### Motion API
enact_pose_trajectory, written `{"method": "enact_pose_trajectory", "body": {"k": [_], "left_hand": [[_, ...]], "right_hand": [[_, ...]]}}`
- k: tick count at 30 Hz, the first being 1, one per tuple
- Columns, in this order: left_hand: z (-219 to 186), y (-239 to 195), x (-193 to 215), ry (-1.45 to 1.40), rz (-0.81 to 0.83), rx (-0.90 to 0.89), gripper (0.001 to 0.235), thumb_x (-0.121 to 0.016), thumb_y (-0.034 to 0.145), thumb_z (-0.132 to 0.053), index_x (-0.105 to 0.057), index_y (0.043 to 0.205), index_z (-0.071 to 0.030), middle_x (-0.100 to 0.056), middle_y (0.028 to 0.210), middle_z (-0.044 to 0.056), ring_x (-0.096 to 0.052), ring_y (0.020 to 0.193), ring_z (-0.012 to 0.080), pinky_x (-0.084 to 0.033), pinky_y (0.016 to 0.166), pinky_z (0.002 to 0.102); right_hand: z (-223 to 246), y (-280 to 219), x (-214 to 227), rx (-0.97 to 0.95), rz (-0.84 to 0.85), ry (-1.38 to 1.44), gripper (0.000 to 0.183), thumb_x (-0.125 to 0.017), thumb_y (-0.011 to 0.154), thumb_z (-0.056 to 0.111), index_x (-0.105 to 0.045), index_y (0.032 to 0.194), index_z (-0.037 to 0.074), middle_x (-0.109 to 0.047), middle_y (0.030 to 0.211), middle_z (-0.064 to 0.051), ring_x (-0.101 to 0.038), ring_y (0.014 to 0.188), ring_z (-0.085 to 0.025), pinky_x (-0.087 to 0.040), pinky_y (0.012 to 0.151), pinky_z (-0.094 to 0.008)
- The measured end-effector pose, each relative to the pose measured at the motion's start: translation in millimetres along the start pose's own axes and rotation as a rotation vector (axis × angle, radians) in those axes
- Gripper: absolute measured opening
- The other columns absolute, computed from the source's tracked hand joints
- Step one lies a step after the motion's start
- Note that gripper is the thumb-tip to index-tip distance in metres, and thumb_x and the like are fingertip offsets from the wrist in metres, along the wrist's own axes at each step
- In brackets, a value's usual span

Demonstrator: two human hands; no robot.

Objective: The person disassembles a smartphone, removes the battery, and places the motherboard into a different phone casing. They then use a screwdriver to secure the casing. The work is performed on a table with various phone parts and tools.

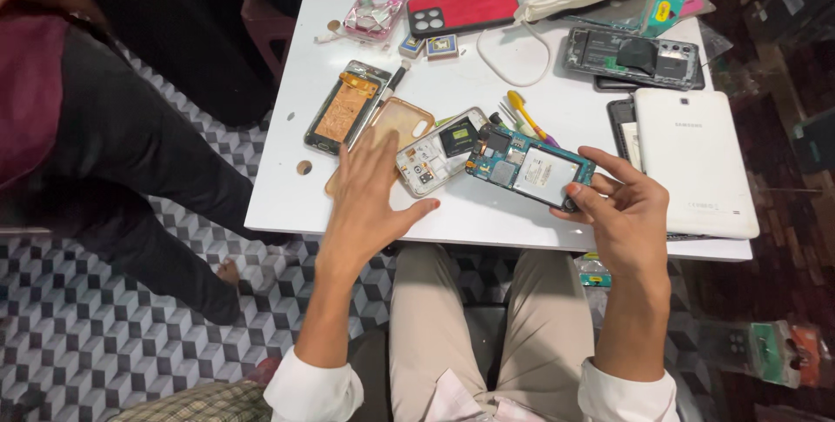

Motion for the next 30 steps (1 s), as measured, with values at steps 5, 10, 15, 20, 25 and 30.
{"method": "enact_pose_trajectory", "body": {"k": [5, 10, 15, 20, 25, 30], "left_hand": [[4, 5, -4, -0.086, 0.026, 0.029, 0.078, -0.092, 0.069, -0.025, -0.062, 0.134, 0.004, -0.069, 0.124, 0.02, -0.064, 0.121, 0.0324, -0.029, 0.126, 0.056], [5, -5, 15, -0.28, -0.173, -0.05, 0.073, -0.09, 0.071, -0.02, -0.062, 0.135, 0.003, -0.068, 0.128, 0.019, -0.072, 0.111, 0.0289, -0.062, 0.091, 0.039], [22, -21, 12, -0.674, -0.155, 0.02, 0.065, -0.084, 0.076, -0.025, -0.065, 0.131, 0.003, -0.069, 0.121, 0.016, -0.071, 0.102, 0.0184, -0.063, 0.078, 0.028], [28, -31, -16, -0.808, -0.162, 0.05, 0.041, -0.071, 0.094, -0.036, -0.076, 0.107, 0.003, -0.075, 0.1, 0.012, -0.067, 0.086, 0.0128, -0.053, 0.071, 0.026], [19, -19, -38, -0.671, -0.127, 0.183, 0.044, -0.062, 0.102, -0.035, -0.067, 0.078, 0.001, -0.059, 0.057, 0.005, -0.057, 0.051, 0.011, -0.044, 0.049, 0.029], [7, 7, -41, -0.59, -0.164, 0.238, 0.045, -0.054, 0.108, -0.037, -0.058, 0.085, 0.003, -0.055, 0.057, 0.006, -0.059, 0.05, 0.0095, -0.045, 0.047, 0.029]], "right_hand": [[2, -2, 1, 0.006, -0.036, -0.003, 0.047, -0.066, 0.09, -0.009, -0.057, 0.136, -0.012, -0.073, 0.108, -0.022, -0.074, 0.09, -0.02, -0.069, 0.074, -0.039], [-2, -4, 4, 0.052, -0.034, 0.025, 0.047, -0.065, 0.093, -0.009, -0.056, 0.138, -0.013, -0.072, 0.104, -0.021, -0.073, 0.089, -0.019, -0.069, 0.076, -0.039], [-4, -6, 13, 0.156, -0.011, 0.239, 0.047, -0.064, 0.096, -0.01, -0.055, 0.142, -0.014, -0.072, 0.106, -0.022, -0.074, 0.09, -0.021, -0.069, 0.081, -0.041], [-2, -1, 10, 0.196, -0.001, 0.364, 0.043, -0.063, 0.098, -0.012, -0.055, 0.141, -0.013, -0.072, 0.111, -0.023, -0.076, 0.095, -0.025, -0.068, 0.082, -0.041], [-3, 10, -10, 0.205, -0.009, 0.211, 0.047, -0.063, 0.096, -0.013, -0.054, 0.142, -0.013, -0.072, 0.112, -0.022, -0.074, 0.095, -0.024, -0.066, 0.08, -0.039], [-2, 11, -26, 0.195, -0.059, 0.097, 0.046, -0.06, 0.094, -0.013, -0.053, 0.139, -0.013, -0.072, 0.109, -0.022, -0.074, 0.095, -0.023, -0.069, 0.082, -0.043]]}}
Point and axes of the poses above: each hand's wrist, its own y-axis towards the middle knuckle, its own x-axis out of the back of the hand, z = x × y, the point moved 4 cm from there along y, towards the middle knuckle
